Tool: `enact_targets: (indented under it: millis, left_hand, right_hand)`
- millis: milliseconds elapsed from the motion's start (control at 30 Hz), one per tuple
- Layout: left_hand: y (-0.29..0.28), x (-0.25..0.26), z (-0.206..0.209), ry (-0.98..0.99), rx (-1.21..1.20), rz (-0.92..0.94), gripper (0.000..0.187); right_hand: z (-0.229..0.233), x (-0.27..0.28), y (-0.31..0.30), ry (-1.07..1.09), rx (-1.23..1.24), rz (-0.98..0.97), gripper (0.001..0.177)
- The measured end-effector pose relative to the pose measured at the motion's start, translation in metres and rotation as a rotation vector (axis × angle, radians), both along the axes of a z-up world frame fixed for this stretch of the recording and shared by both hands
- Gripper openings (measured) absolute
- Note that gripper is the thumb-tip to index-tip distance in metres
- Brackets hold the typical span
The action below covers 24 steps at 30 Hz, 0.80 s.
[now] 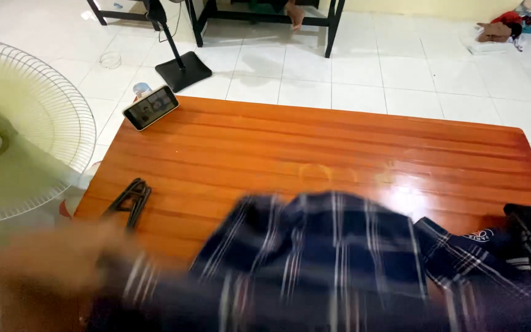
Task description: Smoothing a plaid shirt on a table, placing it on a hanger, and buttoning the top buttons.
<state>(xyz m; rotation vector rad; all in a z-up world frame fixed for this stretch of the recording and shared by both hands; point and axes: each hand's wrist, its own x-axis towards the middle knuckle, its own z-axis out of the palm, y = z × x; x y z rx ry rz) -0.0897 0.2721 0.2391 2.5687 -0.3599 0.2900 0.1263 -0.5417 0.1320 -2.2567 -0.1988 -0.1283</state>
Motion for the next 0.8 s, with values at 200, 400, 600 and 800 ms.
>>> enact_targets:
  millis: [200, 400, 600, 800]
  left_hand:
    - [-0.080, 0.200, -0.080, -0.326, 0.443, 0.272, 0.038]
    - [-0.164, 0.275, -0.237, 0.322, 0.173, 0.269, 0.084]
    - [-0.147, 0.259, -0.269, 0.017, 0.276, 0.254, 0.070]
    - [-0.107, 0.260, -0.254, -0.002, 0.316, 0.016, 0.065]
  right_hand:
    - [0.080, 0.053, 0.211, -0.427, -0.392, -0.084, 0.037]
    - [-0.115, 0.133, 0.253, -0.270, -0.589, -0.029, 0.084]
    - [-0.155, 0.131, 0.239, -0.015, -0.521, -0.050, 0.079]
    - [-0.156, 0.141, 0.203, 0.041, -0.533, -0.132, 0.074]
